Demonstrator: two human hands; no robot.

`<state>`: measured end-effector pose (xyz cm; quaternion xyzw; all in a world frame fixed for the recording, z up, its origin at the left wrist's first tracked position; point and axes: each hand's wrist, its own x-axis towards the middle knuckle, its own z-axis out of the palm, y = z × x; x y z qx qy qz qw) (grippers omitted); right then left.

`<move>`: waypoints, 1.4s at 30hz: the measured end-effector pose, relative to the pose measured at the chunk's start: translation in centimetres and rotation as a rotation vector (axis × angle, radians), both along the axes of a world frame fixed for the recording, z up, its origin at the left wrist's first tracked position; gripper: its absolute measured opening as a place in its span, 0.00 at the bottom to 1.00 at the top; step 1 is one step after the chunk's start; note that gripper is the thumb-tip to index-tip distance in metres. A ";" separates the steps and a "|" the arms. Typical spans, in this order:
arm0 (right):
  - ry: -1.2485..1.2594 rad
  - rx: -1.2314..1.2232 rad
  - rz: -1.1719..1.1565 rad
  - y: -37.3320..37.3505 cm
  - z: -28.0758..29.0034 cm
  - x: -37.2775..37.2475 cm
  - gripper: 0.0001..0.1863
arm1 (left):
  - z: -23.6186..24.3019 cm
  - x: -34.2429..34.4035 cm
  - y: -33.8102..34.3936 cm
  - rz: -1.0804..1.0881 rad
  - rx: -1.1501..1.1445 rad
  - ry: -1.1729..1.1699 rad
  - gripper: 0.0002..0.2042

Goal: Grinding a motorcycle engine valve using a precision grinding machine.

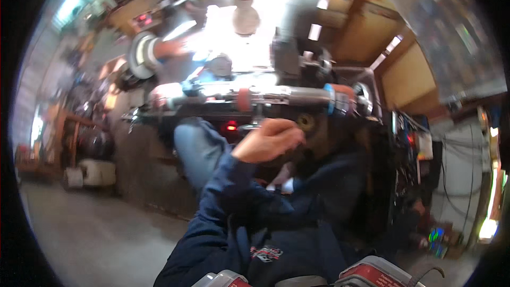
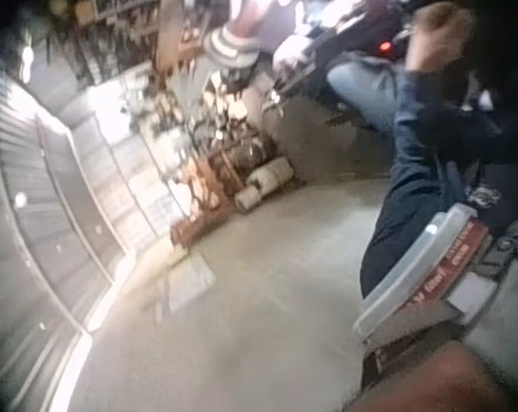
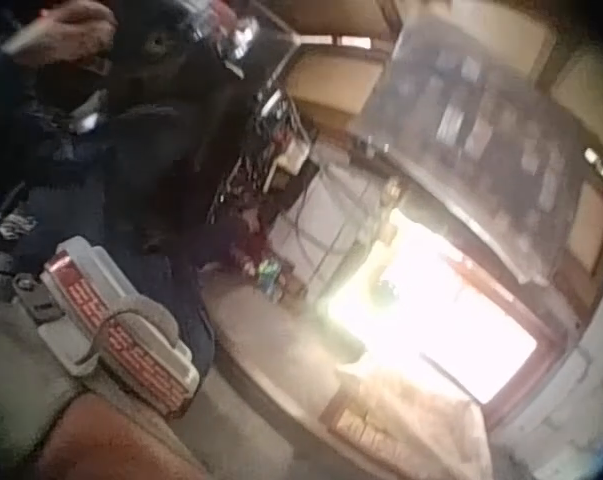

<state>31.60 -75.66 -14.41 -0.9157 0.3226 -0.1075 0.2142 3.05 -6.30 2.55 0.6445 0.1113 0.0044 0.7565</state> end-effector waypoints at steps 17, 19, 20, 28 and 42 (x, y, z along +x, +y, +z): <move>-0.614 0.328 1.605 47.7 20.2 -13.5 0.16 | -1.5 1.7 -4.7 0.161 -0.425 -0.495 0.11; -0.656 0.241 1.453 47.7 19.5 -10.1 0.16 | -0.5 0.5 -1.7 0.337 -0.516 -0.529 0.13; -0.702 0.158 1.317 47.3 19.0 -8.5 0.16 | 0.0 -0.1 0.0 0.456 -0.480 -0.578 0.14; -0.080 0.091 1.492 43.7 15.0 -0.9 0.18 | 0.9 -6.5 9.6 1.050 -0.267 -0.691 0.24; -0.251 0.463 1.396 46.6 14.9 3.4 0.07 | -0.6 -7.6 11.9 1.000 -0.107 -0.724 0.21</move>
